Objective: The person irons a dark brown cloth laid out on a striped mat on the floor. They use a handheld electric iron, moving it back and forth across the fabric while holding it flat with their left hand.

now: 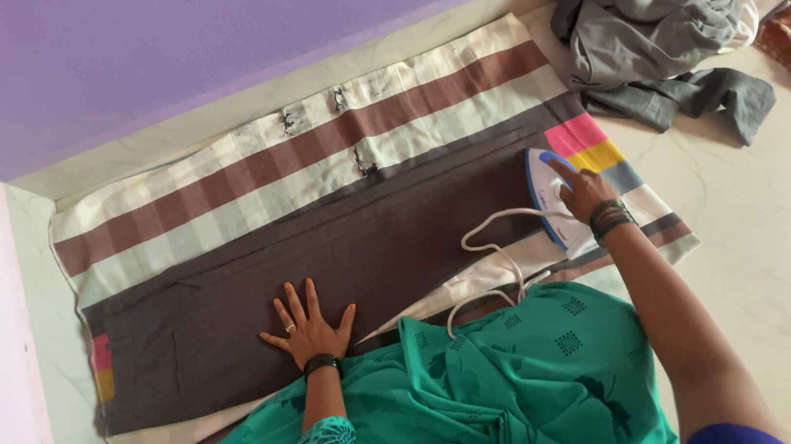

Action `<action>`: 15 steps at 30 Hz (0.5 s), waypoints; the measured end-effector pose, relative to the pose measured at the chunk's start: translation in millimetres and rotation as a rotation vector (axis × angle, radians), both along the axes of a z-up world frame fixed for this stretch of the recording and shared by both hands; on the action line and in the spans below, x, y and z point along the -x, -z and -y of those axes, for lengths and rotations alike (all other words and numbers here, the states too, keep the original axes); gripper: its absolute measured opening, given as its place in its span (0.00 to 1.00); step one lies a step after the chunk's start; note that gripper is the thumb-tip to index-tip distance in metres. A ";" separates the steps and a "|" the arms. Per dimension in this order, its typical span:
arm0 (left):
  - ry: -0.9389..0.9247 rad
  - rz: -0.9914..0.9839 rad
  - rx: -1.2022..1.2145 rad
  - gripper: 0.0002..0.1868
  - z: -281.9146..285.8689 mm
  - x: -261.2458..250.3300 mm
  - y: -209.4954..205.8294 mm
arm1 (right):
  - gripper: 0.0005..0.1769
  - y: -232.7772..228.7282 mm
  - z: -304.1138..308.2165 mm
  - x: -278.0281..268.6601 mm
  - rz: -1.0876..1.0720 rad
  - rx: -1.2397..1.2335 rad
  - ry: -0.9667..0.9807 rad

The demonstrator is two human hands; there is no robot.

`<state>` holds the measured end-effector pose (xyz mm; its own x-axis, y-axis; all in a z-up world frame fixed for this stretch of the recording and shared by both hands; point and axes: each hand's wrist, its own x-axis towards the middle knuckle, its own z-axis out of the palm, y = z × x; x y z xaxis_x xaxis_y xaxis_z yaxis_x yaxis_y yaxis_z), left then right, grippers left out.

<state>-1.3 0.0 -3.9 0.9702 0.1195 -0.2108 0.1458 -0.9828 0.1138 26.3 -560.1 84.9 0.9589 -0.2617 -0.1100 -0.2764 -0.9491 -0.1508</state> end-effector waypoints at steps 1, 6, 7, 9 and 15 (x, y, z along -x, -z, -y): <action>0.000 -0.001 -0.006 0.55 0.2 -0.7 0.1 | 0.39 3.2 1.8 -13.6 0.017 -0.009 0.025; -0.004 -0.028 -0.003 0.55 0.2 -1.6 -2.8 | 0.40 11.6 22.9 -82.9 0.019 0.011 0.020; -0.001 -0.021 0.002 0.55 0.9 -1.2 -3.6 | 0.40 11.2 26.4 -92.9 0.003 0.015 0.012; 0.003 -0.005 0.009 0.56 0.2 -0.7 -5.5 | 0.40 11.5 29.9 -103.5 -0.018 -0.003 -0.013; 0.002 -0.002 0.026 0.55 -0.4 0.2 -6.3 | 0.41 17.8 29.2 -79.8 0.004 0.019 -0.146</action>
<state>-1.5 0.4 2.4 0.9700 0.1124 -0.2154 0.1445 -0.9796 0.1395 106.1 -589.3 67.2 0.9873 -0.1214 -0.1023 -0.1345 -0.9819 -0.1336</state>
